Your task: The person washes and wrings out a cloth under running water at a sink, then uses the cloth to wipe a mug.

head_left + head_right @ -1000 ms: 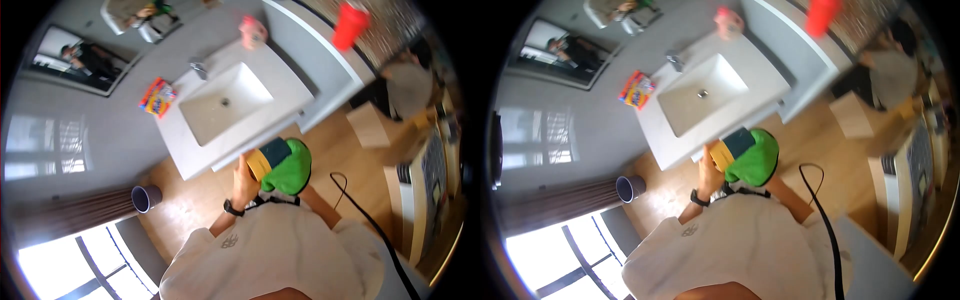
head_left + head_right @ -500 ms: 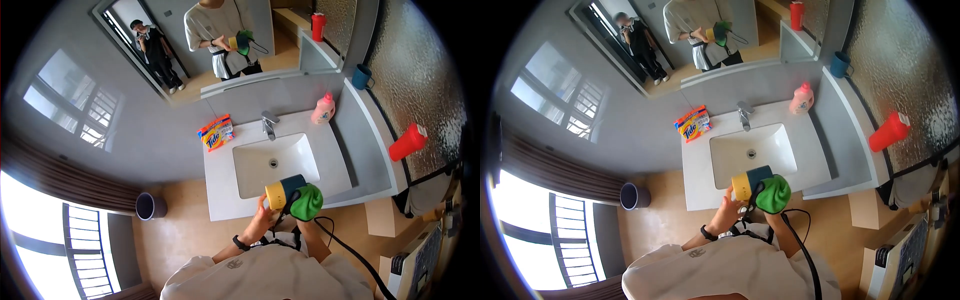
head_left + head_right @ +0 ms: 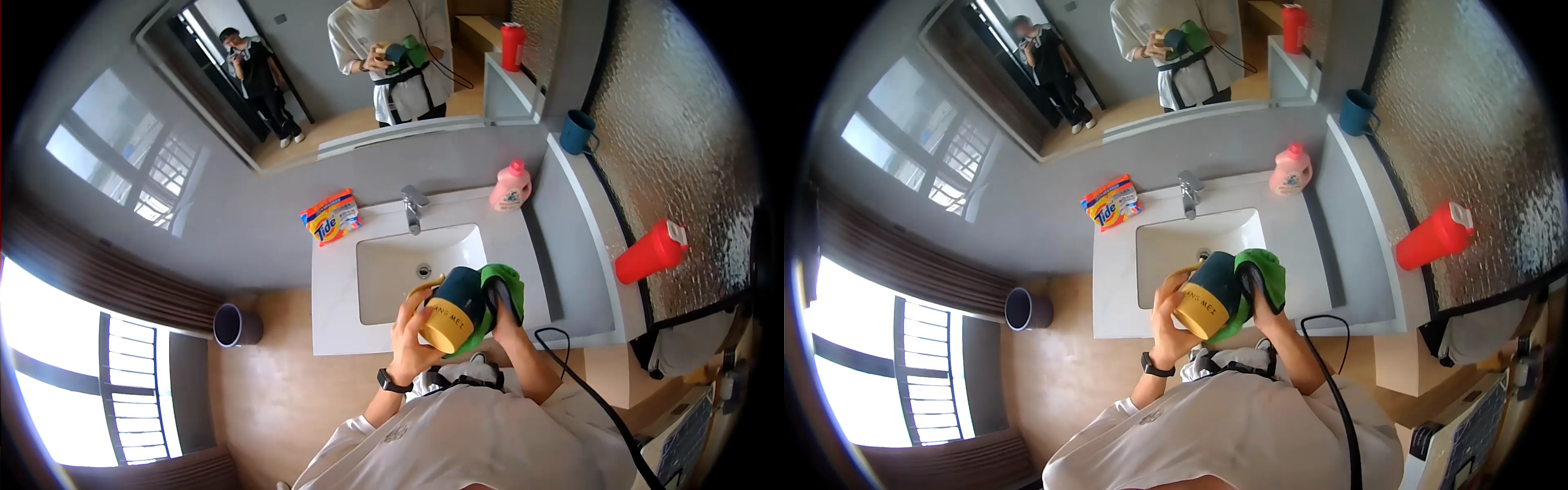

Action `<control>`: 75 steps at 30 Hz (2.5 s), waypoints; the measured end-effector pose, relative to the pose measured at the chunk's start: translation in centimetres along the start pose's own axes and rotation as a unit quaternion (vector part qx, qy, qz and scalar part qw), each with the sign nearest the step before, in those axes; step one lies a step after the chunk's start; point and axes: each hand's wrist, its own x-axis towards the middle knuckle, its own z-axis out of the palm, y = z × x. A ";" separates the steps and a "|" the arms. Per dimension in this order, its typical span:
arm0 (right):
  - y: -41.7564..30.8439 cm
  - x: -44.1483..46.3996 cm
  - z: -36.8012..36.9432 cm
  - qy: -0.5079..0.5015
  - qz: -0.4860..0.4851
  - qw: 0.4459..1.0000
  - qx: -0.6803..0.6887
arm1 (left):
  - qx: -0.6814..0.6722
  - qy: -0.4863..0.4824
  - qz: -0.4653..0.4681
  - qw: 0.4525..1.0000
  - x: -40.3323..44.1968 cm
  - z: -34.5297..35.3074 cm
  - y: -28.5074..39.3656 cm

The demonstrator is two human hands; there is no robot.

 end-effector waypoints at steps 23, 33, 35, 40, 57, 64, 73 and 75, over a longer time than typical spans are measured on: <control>-2.9 -2.0 -4.0 0.047 -0.351 0.885 -0.301 | -0.307 -0.003 -0.164 0.938 3.4 9.5 3.3; 2.2 -1.7 -4.3 -0.041 -0.310 0.922 -0.228 | -0.247 -0.046 -0.202 0.946 2.8 6.2 1.2; -2.4 -2.3 -4.0 -0.139 -0.439 0.690 -0.558 | -0.022 -0.103 0.123 0.987 3.3 6.1 3.8; -3.0 -2.9 -5.3 -0.233 -0.379 0.763 -0.469 | -0.158 -0.002 -0.177 0.971 -0.5 6.8 4.3; 2.1 -0.8 -7.8 -0.140 -0.262 0.894 -0.336 | 0.085 -0.018 -0.030 0.996 0.9 7.0 5.3; -1.8 -1.8 -8.0 -0.194 -0.390 0.770 -0.466 | -0.543 -0.082 -0.473 0.690 -0.5 4.9 3.2; -7.6 -4.5 -10.4 -0.329 -0.137 0.854 -0.380 | -0.430 -0.169 -0.511 0.725 -1.9 7.2 2.4; -8.6 -4.5 -12.4 -0.325 -0.124 0.861 -0.371 | -0.445 -0.191 -0.520 0.704 -3.1 8.2 1.8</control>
